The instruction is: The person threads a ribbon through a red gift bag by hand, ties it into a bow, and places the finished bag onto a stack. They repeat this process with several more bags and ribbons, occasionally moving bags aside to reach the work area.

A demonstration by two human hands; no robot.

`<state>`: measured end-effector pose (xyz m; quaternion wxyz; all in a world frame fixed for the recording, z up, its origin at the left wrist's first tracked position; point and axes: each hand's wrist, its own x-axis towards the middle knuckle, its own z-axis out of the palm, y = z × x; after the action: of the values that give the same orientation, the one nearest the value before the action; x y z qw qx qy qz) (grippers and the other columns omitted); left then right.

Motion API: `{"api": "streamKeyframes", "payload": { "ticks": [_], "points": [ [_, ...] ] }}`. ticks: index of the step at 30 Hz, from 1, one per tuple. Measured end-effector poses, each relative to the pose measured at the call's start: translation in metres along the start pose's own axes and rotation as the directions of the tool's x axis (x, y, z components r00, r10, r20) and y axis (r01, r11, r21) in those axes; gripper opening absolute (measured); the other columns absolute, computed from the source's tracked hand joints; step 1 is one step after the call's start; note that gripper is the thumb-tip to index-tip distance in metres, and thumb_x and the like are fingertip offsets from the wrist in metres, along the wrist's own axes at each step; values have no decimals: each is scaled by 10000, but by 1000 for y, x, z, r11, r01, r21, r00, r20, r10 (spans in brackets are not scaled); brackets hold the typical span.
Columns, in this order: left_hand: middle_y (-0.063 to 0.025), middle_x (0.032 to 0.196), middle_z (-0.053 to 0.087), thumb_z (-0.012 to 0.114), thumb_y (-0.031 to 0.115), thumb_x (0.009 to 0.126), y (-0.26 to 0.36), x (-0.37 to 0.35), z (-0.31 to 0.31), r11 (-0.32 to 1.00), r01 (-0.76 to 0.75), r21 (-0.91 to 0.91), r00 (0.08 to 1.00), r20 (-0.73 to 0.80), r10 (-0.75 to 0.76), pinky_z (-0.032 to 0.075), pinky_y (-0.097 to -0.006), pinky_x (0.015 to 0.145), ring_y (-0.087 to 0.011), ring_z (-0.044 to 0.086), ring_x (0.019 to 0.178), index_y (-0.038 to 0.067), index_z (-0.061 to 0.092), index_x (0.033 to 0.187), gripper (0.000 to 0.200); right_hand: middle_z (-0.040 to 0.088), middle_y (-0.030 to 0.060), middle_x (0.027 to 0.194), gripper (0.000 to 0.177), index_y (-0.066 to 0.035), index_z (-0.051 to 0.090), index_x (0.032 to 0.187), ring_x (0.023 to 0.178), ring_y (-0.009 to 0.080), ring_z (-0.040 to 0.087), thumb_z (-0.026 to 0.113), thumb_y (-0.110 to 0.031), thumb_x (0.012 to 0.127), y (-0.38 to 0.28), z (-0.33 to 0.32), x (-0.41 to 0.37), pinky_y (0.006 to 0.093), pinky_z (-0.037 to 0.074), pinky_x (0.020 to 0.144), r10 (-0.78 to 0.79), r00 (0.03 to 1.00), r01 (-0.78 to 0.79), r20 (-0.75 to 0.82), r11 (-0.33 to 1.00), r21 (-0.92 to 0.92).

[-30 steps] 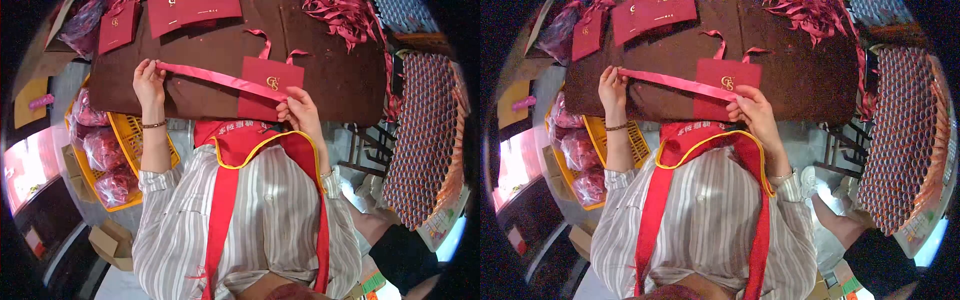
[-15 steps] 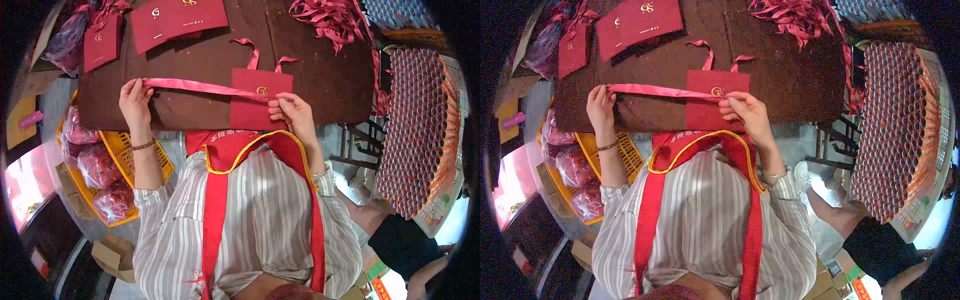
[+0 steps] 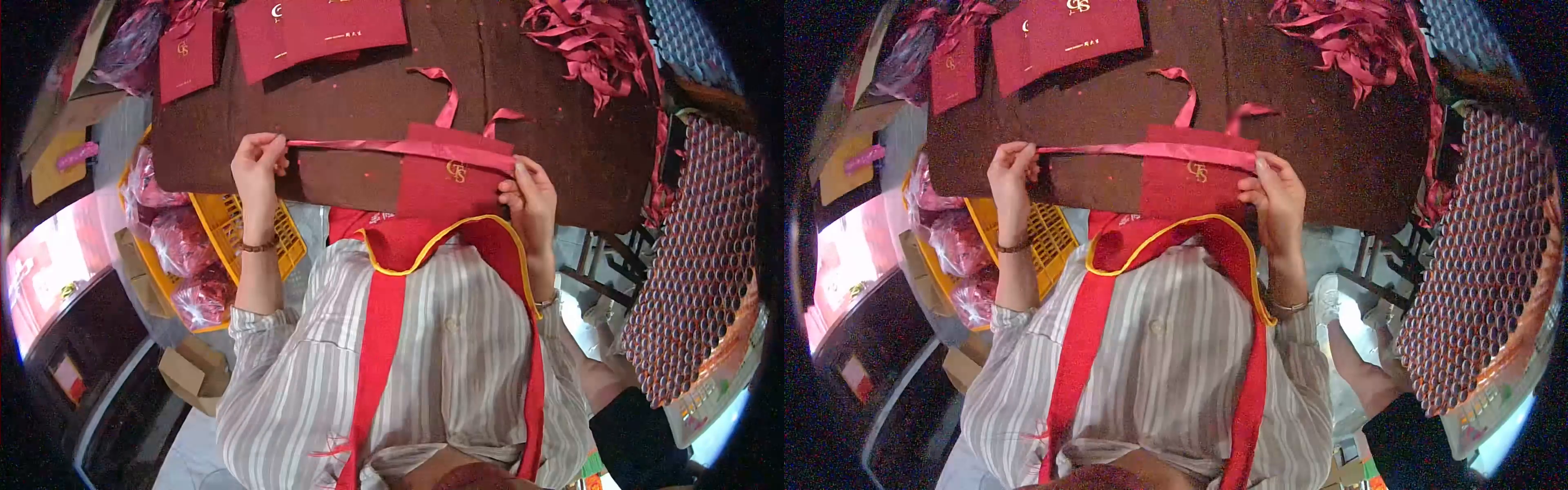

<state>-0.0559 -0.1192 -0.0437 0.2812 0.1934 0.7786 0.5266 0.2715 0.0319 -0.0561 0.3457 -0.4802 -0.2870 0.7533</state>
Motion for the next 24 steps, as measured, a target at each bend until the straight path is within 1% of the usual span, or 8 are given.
{"api": "streamKeyframes", "payload": {
  "ticks": [8, 12, 14, 16, 18, 20, 22, 24],
  "points": [
    [-59, 714, 617, 634, 162, 831, -1, 2, 12, 822, -143, 551, 986, 3, 169, 464, -261, 621, -130, 573, 654, -1, 592, 920, 190, 617, 82, 753, 242, 14, 522, 1089, 612, 114, 602, 537, -139, 902, 1, 3, 5, 202, 489, 523, 32, 998, -38, -57, 992, -124],
    [-124, 831, 640, 627, 217, 828, 16, -3, 26, 629, -305, 715, 877, -46, 478, 490, -318, 628, -255, 626, 705, 41, 607, 951, 216, 629, 94, 751, 238, 14, 546, 1074, 612, 118, 598, 553, -138, 891, -1, 2, -10, 219, 487, 549, -60, 998, 62, 17, 967, -246],
    [-140, 901, 631, 612, 191, 830, 36, -15, 53, 713, -490, 503, 847, 80, 526, 490, -340, 691, -279, 616, 805, 26, 607, 976, 220, 640, 94, 773, 234, 10, 564, 1072, 629, 113, 602, 550, -139, 893, -13, 21, -23, 208, 475, 564, 101, 992, -74, 74, 948, -311],
    [-154, 995, 608, 593, 183, 834, 68, -37, 88, 597, -747, 292, 661, 424, 620, 476, -369, 755, -305, 588, 904, 16, 580, 1051, 274, 644, 86, 797, 239, 8, 578, 1070, 641, 107, 606, 548, -153, 897, -1, 27, -26, 211, 473, 577, -10, 983, 70, 182, 942, -328],
    [-160, 1073, 580, 580, 187, 837, 78, -61, 122, 751, -660, -2, 586, 625, 516, 462, -383, 793, -326, 562, 963, 16, 535, 1126, 339, 640, 74, 839, 248, 24, 578, 1068, 702, 112, 613, 554, -149, 892, -2, 41, -30, 217, 481, 629, 136, 954, -91, 266, 980, -175],
    [-168, 1069, 568, 570, 216, 844, 61, -72, 147, 742, -666, -76, 524, 659, 539, 464, -396, 779, -341, 570, 935, 21, 504, 1155, 373, 624, 72, 961, 329, 28, 522, 1142, 828, 106, 593, 536, -190, 897, 18, 35, -23, 215, 472, 720, 57, 953, 10, 297, 976, -220],
    [-178, 1054, 569, 567, 207, 850, 62, -70, 149, 777, -630, -4, 540, 717, 441, 467, -389, 780, -335, 576, 937, 18, 512, 1153, 362, 607, 61, 1003, 364, 35, 489, 1178, 887, 111, 581, 496, -209, 908, 20, 30, -25, 211, 466, 755, 51, 892, -78, 448, 996, 42],
    [-188, 1040, 569, 564, 198, 856, 61, -69, 150, 803, -592, 67, 545, 767, 339, 470, -383, 782, -329, 582, 940, 16, 519, 1152, 350, 609, 55, 936, 356, 29, 492, 1169, 817, 99, 576, 484, -215, 910, 13, 27, -25, 206, 459, 699, 130, 904, -135, 408, 991, -18]
  ]
}}
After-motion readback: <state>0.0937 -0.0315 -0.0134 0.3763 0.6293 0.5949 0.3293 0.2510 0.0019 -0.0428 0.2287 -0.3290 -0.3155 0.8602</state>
